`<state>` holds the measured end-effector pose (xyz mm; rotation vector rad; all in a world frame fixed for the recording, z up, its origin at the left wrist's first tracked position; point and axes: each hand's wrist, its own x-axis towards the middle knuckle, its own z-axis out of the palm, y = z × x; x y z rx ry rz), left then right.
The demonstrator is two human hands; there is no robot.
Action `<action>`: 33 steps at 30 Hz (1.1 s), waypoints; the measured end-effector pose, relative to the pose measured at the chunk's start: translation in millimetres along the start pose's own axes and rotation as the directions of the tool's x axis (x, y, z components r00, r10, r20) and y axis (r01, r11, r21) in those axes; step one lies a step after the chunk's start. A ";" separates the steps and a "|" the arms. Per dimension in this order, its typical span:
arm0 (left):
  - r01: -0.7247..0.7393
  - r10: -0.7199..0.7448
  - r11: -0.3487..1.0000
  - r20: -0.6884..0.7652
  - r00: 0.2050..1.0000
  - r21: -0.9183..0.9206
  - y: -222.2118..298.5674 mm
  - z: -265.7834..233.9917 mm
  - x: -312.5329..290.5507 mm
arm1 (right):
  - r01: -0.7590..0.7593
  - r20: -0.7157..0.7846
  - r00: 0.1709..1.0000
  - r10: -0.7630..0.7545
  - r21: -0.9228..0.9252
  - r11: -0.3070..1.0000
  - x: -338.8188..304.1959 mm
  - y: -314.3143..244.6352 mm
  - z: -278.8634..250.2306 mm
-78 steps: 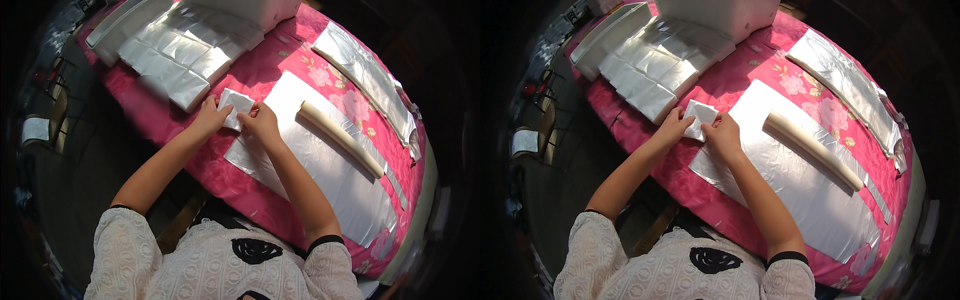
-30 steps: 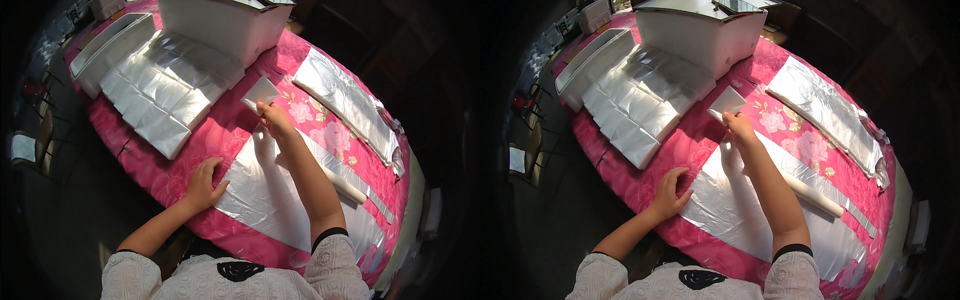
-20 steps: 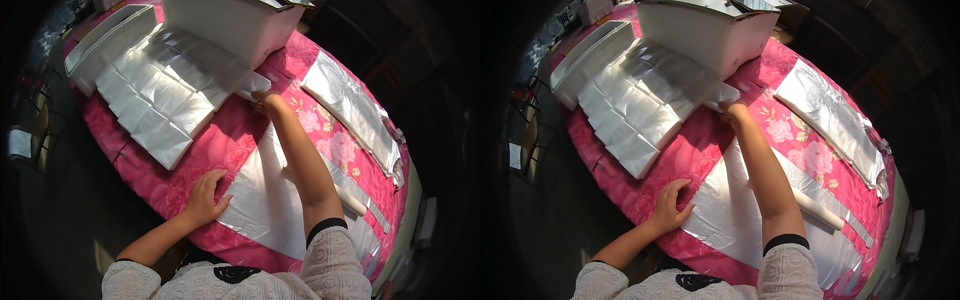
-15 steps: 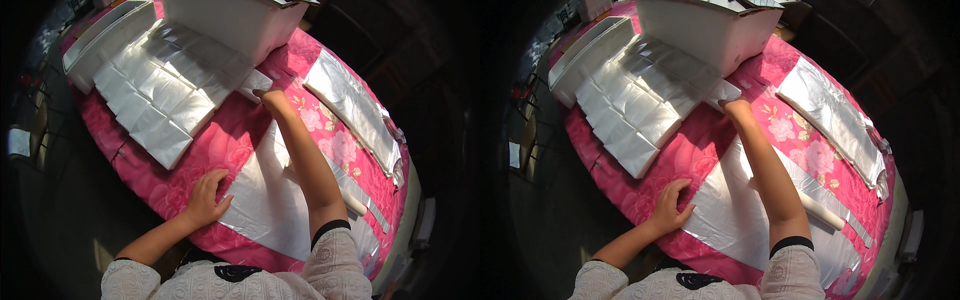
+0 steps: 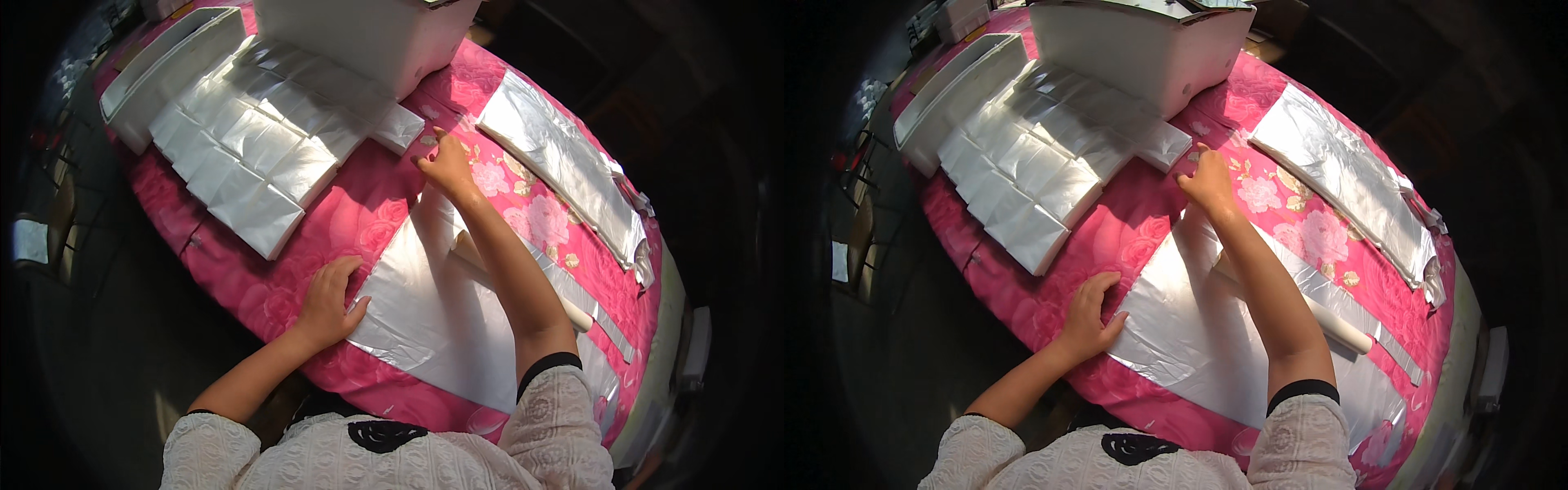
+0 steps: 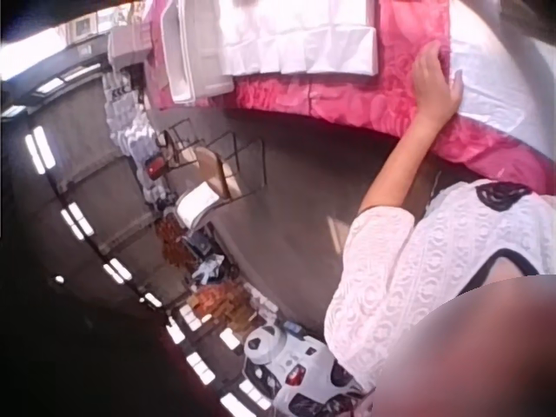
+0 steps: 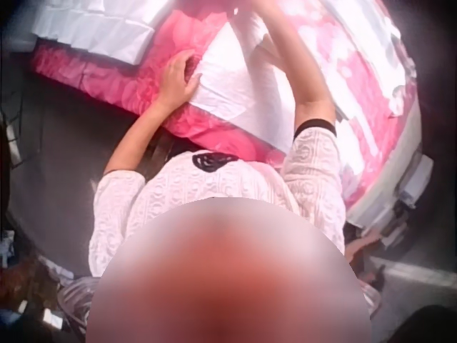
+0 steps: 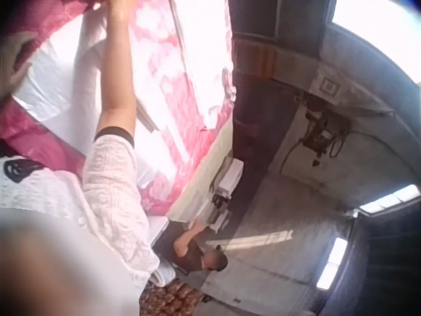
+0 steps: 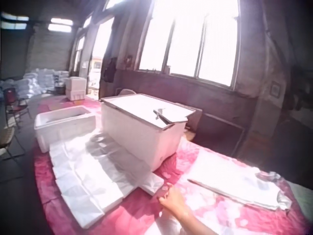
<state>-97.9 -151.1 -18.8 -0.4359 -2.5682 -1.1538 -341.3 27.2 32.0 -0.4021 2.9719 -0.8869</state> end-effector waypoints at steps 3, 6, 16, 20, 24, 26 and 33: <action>-0.024 0.024 0.999 0.004 1.000 0.024 1.5 2.9 5.9 | 0.140 -0.177 0.971 -0.162 -0.126 0.982 -3.4 11.6 23.5; -0.024 0.023 0.999 0.016 1.000 0.043 1.7 1.1 3.7 | 0.082 -0.244 0.963 -0.116 -0.146 0.986 -2.1 -2.3 45.3; -0.010 0.009 1.000 0.046 0.999 0.025 2.8 -1.0 2.0 | -0.208 -0.314 0.934 0.172 -0.086 0.974 23.7 -3.6 59.8; 0.015 -0.015 1.000 0.054 0.998 -0.005 6.0 -2.1 4.3 | -0.028 -0.428 0.903 -0.031 -0.130 0.991 32.2 11.5 68.1; -0.005 0.003 1.000 0.072 0.997 0.031 6.6 -4.6 6.6 | -0.027 -0.323 0.946 -0.028 -0.163 0.986 43.3 13.7 63.2; -0.008 0.006 0.999 0.070 0.998 0.034 7.4 -5.2 7.3 | -0.088 -0.277 0.960 0.050 -0.127 0.988 48.1 10.2 62.5; 0.002 -0.004 1.000 0.075 0.997 0.031 7.9 -5.4 7.0 | -0.133 -0.365 0.928 0.077 -0.132 0.982 57.0 11.3 68.2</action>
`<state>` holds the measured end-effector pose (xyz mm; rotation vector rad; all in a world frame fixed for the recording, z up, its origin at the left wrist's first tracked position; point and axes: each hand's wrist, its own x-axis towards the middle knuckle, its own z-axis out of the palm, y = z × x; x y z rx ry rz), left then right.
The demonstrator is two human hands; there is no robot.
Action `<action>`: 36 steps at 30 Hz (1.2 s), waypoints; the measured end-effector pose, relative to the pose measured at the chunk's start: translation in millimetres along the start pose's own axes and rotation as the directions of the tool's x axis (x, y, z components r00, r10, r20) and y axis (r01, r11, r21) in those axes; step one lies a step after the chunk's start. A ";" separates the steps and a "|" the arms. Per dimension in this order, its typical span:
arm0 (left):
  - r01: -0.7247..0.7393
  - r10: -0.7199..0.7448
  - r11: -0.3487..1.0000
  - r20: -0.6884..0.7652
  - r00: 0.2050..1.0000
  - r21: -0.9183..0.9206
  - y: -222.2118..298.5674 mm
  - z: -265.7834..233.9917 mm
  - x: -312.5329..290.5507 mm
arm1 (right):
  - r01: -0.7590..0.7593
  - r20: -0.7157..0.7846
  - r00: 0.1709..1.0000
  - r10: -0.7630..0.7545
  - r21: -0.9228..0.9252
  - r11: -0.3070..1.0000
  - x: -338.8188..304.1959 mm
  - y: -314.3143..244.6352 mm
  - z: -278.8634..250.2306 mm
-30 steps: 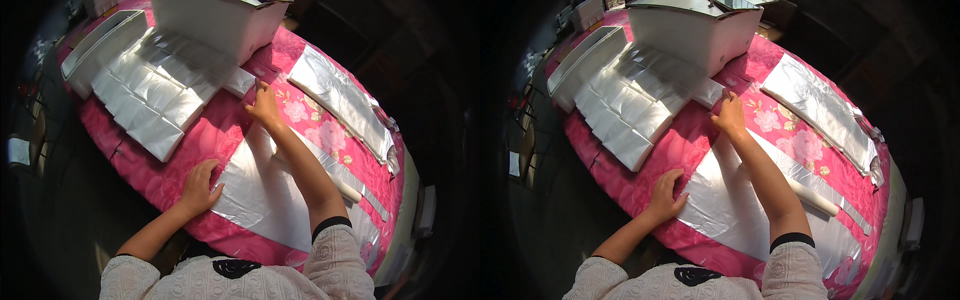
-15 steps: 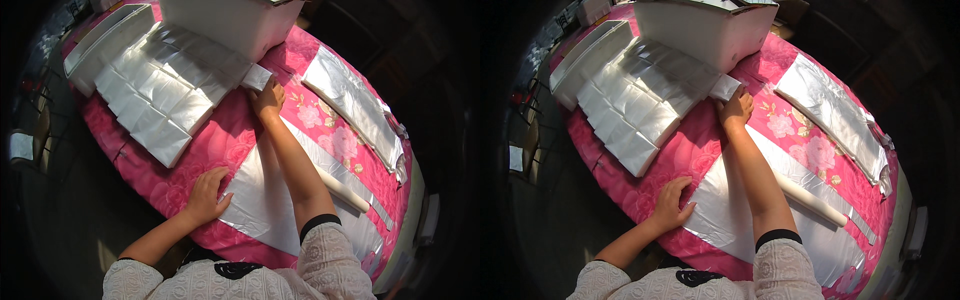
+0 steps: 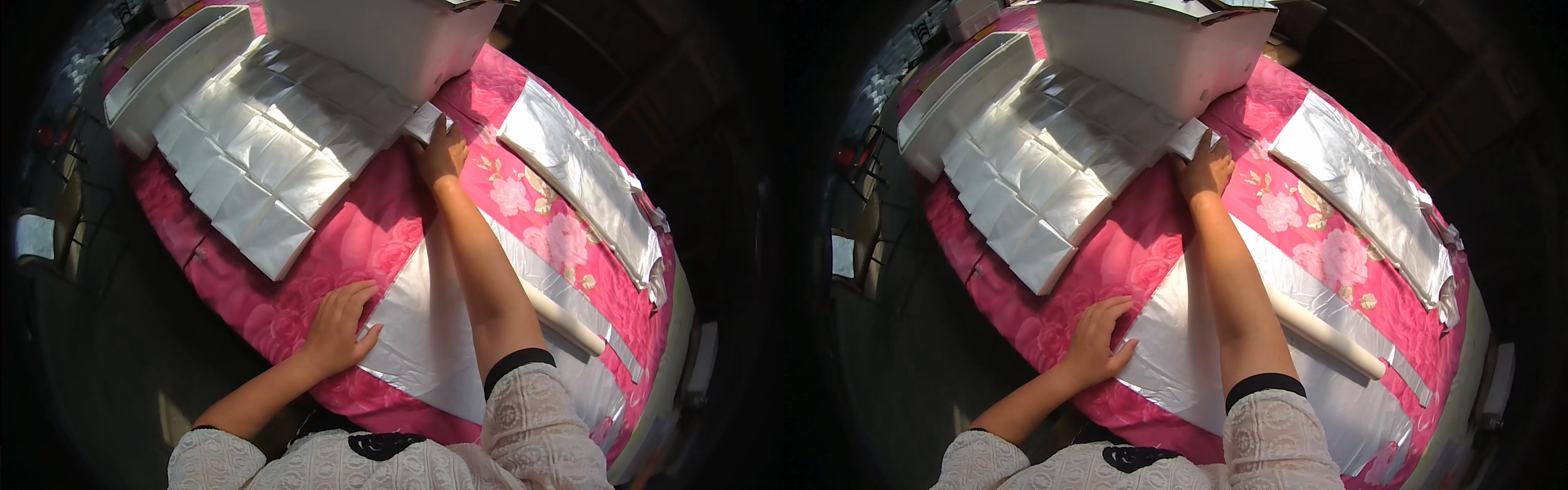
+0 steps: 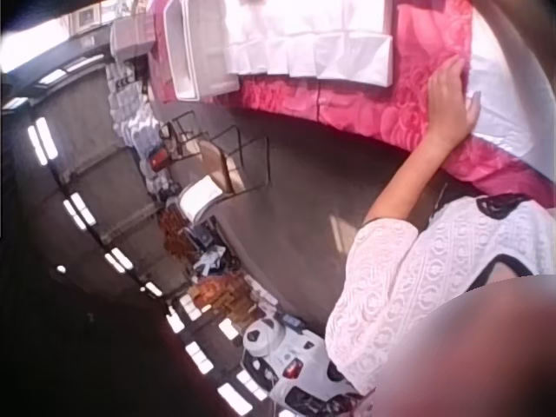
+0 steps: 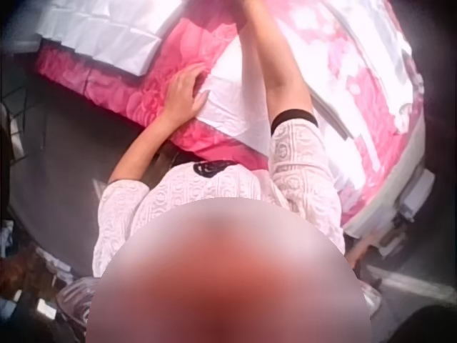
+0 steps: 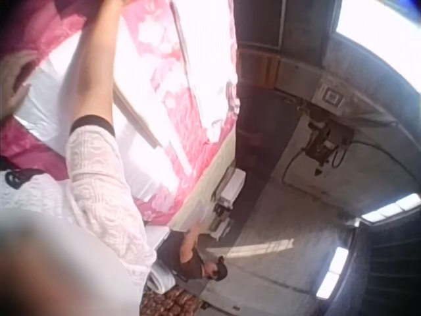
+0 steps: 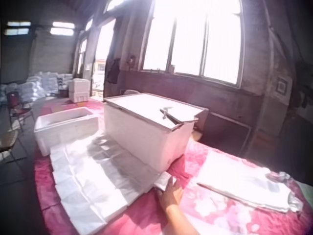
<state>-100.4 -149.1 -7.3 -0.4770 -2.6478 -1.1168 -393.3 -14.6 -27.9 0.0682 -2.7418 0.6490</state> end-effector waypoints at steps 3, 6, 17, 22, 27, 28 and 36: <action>0.013 -0.013 1.000 -0.008 1.000 -0.011 1.8 0.2 -0.5 | 0.045 -0.080 0.996 -0.044 0.001 0.999 -2.5 2.1 -0.2; 0.004 -0.004 1.000 -0.015 1.000 -0.004 -0.1 2.1 -1.0 | 0.111 -0.007 0.994 -0.111 0.027 0.993 -6.6 8.9 -17.0; -0.016 0.014 1.000 -0.108 0.994 -0.017 -4.0 11.0 -7.7 | 0.237 0.366 0.892 -0.264 0.118 0.964 -165.7 129.6 -209.0; -0.054 0.058 0.998 -0.113 0.992 0.045 -8.8 16.3 -6.6 | 0.068 0.330 0.941 -0.075 0.031 0.997 -247.9 213.2 -278.5; -0.086 0.097 0.991 -0.118 0.988 0.098 -7.3 14.0 -3.8 | -0.016 0.280 0.957 0.078 -0.218 0.976 -306.4 254.7 -331.9; -0.098 0.108 0.993 -0.149 0.983 0.073 -10.1 15.0 -4.3 | -0.026 0.278 0.955 0.106 -0.276 0.961 -315.3 245.2 -334.1; -0.195 0.220 0.966 -0.143 0.965 0.171 -1.5 14.0 -8.8 | -0.334 0.346 0.874 0.340 -0.078 0.939 -392.2 145.2 -312.7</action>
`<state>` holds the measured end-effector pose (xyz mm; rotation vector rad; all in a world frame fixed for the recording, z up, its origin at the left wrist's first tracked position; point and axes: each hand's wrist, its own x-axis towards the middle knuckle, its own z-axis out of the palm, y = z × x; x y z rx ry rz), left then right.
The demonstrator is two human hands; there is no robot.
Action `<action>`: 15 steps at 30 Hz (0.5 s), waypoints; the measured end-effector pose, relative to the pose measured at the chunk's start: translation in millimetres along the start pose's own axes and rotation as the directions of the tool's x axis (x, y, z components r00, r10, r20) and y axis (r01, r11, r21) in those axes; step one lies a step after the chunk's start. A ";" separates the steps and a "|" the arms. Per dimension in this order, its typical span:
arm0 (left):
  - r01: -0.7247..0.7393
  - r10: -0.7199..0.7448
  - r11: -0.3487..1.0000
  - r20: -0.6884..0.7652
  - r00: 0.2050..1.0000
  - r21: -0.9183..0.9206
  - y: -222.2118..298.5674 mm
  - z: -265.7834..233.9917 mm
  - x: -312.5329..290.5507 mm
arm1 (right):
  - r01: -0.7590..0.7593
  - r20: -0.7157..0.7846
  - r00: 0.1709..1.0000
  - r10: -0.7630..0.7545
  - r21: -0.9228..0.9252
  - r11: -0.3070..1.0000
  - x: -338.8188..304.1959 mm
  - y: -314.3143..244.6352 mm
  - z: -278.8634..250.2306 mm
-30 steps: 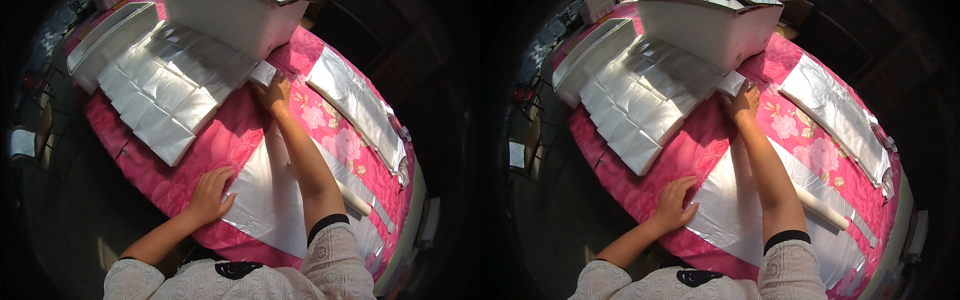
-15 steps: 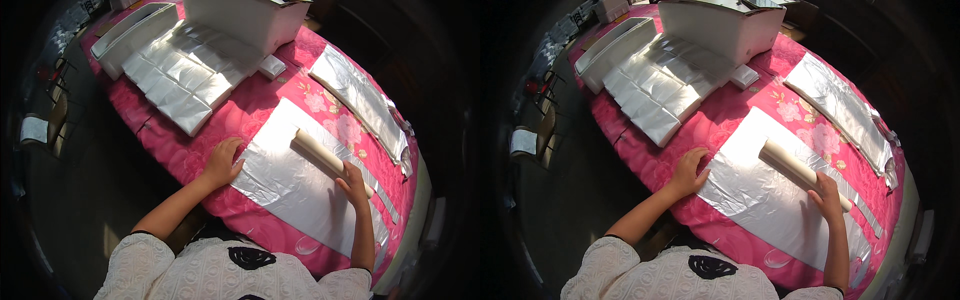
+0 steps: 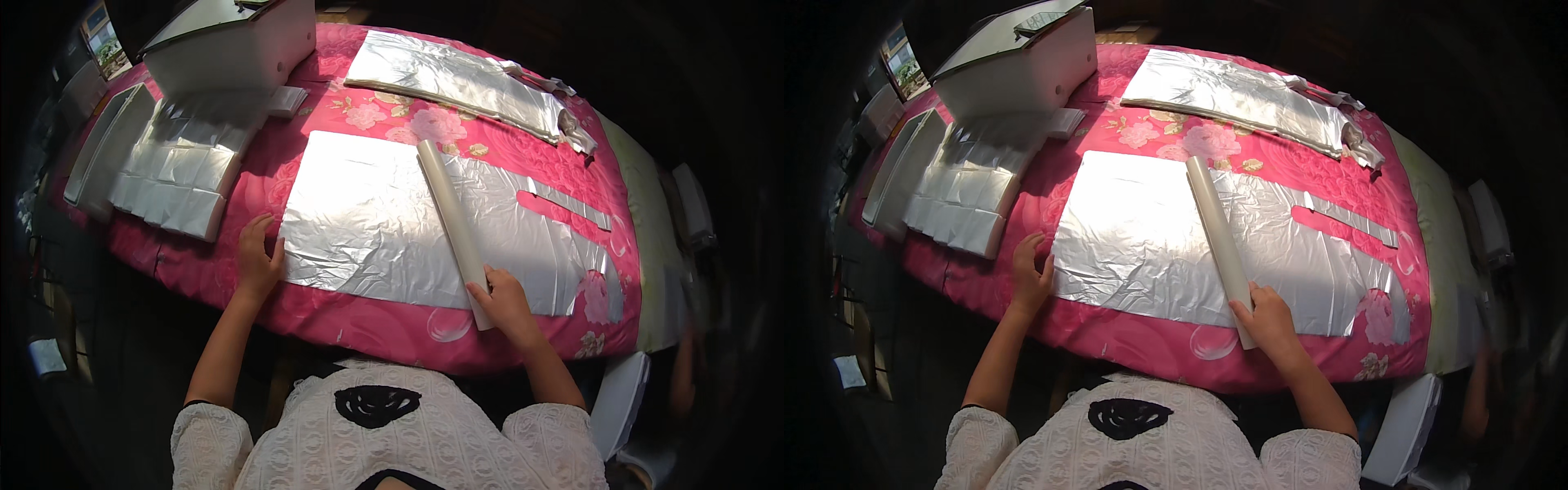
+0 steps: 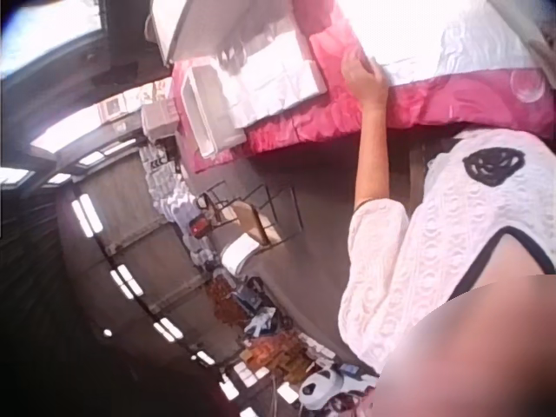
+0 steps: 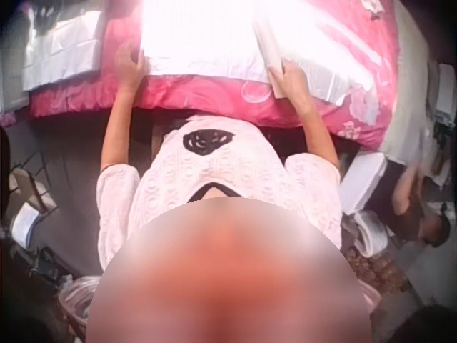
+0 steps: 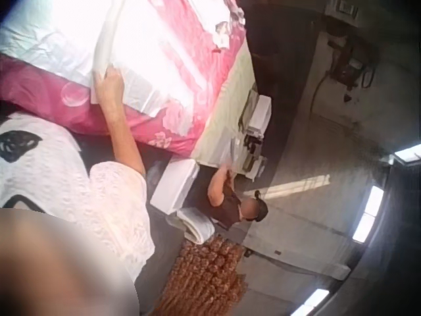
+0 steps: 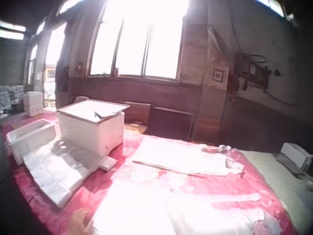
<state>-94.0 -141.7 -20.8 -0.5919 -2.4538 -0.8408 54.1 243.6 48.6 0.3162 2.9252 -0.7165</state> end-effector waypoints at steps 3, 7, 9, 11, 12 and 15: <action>-0.055 0.065 0.996 0.141 0.988 -0.076 43.0 2.2 5.2 | 0.099 -0.106 0.990 -0.091 0.068 0.993 -16.4 -15.3 19.6; -0.108 0.201 0.955 0.338 0.919 -0.275 112.5 34.7 19.1 | 0.345 -0.257 0.919 -0.299 0.157 0.925 3.7 14.0 47.2; -0.129 0.262 0.943 0.448 0.854 -0.305 137.2 58.0 20.9 | 0.342 -0.232 0.913 -0.335 -0.009 0.940 18.2 34.6 50.5; -0.108 0.283 0.930 0.498 0.820 -0.351 163.8 76.7 22.7 | 0.300 -0.197 0.927 -0.319 -0.120 0.946 25.5 55.4 41.3; -0.068 0.283 0.917 0.522 0.805 -0.392 166.4 89.9 21.5 | 0.272 -0.177 0.939 -0.296 -0.147 0.951 30.2 66.8 33.6; -0.261 0.402 0.905 0.476 0.782 -0.337 184.8 108.2 24.4 | 0.136 -0.221 0.958 -0.182 -0.208 0.969 38.5 126.1 9.3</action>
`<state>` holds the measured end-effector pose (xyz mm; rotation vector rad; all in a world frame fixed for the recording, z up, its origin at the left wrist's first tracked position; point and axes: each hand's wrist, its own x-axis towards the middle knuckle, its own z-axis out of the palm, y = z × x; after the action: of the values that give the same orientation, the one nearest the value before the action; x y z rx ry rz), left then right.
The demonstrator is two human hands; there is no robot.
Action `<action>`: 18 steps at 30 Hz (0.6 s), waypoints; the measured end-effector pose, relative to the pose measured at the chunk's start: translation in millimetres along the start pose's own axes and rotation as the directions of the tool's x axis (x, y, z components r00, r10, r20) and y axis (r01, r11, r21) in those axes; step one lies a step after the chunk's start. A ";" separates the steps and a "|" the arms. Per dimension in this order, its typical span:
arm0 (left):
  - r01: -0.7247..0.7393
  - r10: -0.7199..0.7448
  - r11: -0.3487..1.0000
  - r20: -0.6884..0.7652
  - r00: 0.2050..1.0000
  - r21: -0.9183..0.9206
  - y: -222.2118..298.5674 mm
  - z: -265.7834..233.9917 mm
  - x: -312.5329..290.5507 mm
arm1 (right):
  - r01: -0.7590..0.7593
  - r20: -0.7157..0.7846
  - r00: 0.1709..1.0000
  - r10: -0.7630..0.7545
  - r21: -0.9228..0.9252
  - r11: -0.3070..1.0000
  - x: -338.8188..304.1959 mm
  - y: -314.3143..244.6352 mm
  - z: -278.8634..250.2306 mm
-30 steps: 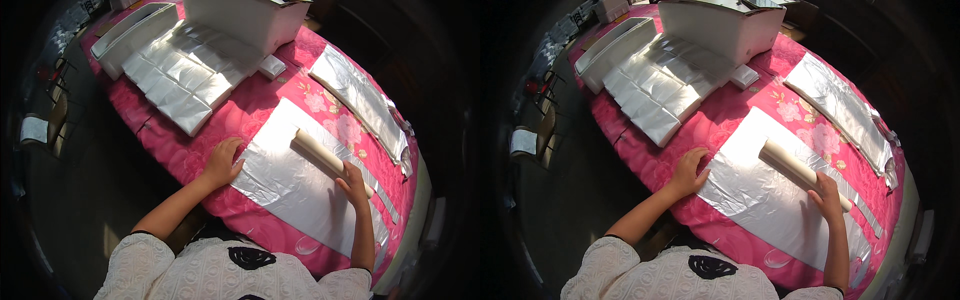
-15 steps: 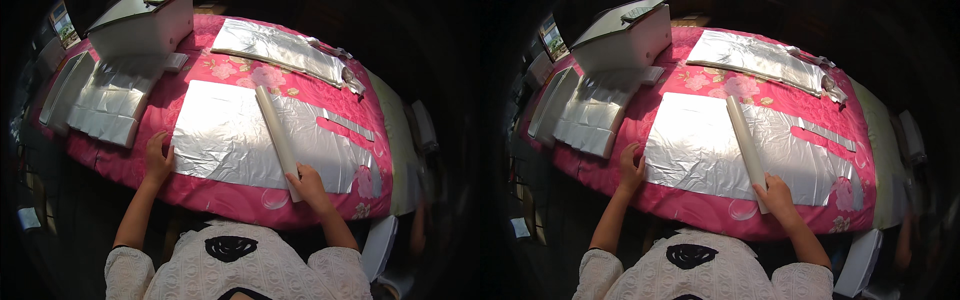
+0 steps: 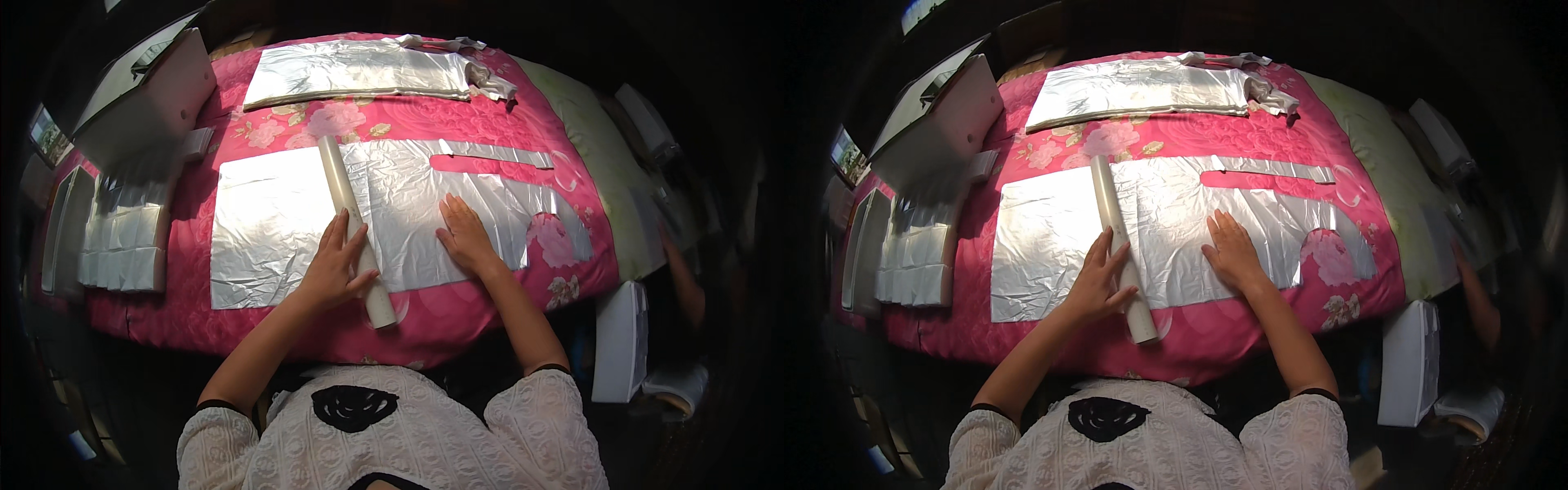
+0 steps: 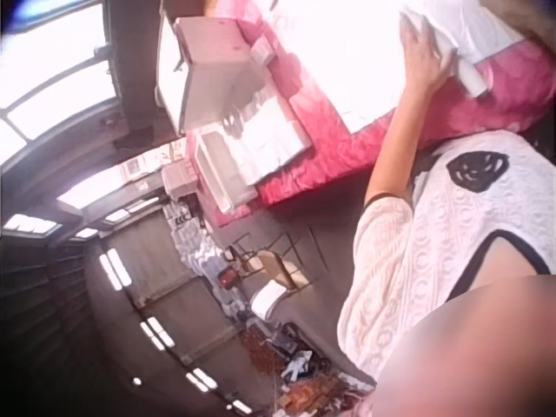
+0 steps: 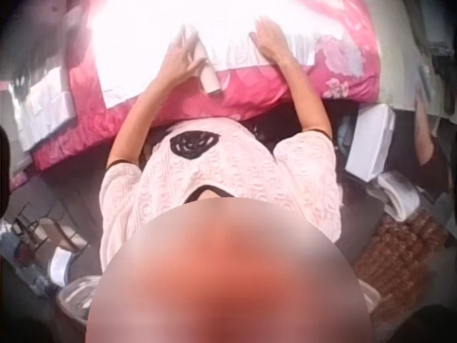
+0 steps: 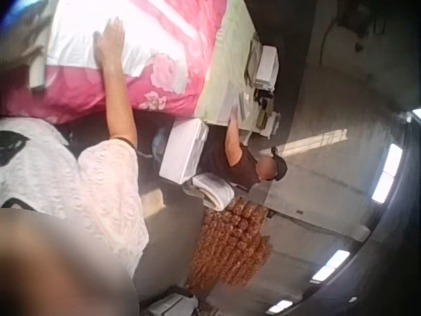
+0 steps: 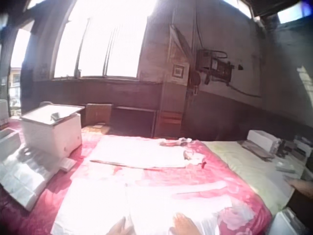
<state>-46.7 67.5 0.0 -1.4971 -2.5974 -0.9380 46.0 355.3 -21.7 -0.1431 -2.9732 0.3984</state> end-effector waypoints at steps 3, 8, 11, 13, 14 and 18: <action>-0.090 0.093 0.991 0.031 0.995 -0.102 5.1 10.8 13.4 | -0.123 -0.105 0.987 0.119 -0.035 0.992 -7.8 78.3 -16.5; -0.025 0.029 0.988 0.020 0.999 -0.156 15.2 27.8 31.0 | -0.433 -0.269 0.883 0.384 -0.152 0.888 -38.6 196.1 -48.9; -0.086 0.091 0.991 0.039 0.995 -0.104 25.1 37.1 41.7 | -0.525 -0.412 0.797 0.441 -0.112 0.844 -62.6 239.8 -57.5; -0.099 0.104 0.990 0.054 0.993 -0.097 34.5 43.8 45.1 | -0.567 -0.434 0.768 0.471 -0.118 0.815 -62.3 235.0 -59.0; -0.093 0.101 0.991 0.081 0.992 -0.093 40.2 46.4 46.3 | -0.592 -0.442 0.752 0.489 -0.127 0.796 -59.0 225.2 -60.3; -0.099 0.116 0.988 0.148 0.982 -0.116 61.6 47.5 53.4 | -0.500 -0.494 0.813 0.309 -0.321 0.804 -55.2 190.5 -77.1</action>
<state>-13.8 155.7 6.6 -1.7860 -2.5723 -1.0040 126.4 551.7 -5.9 -0.8330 -2.5188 -0.2576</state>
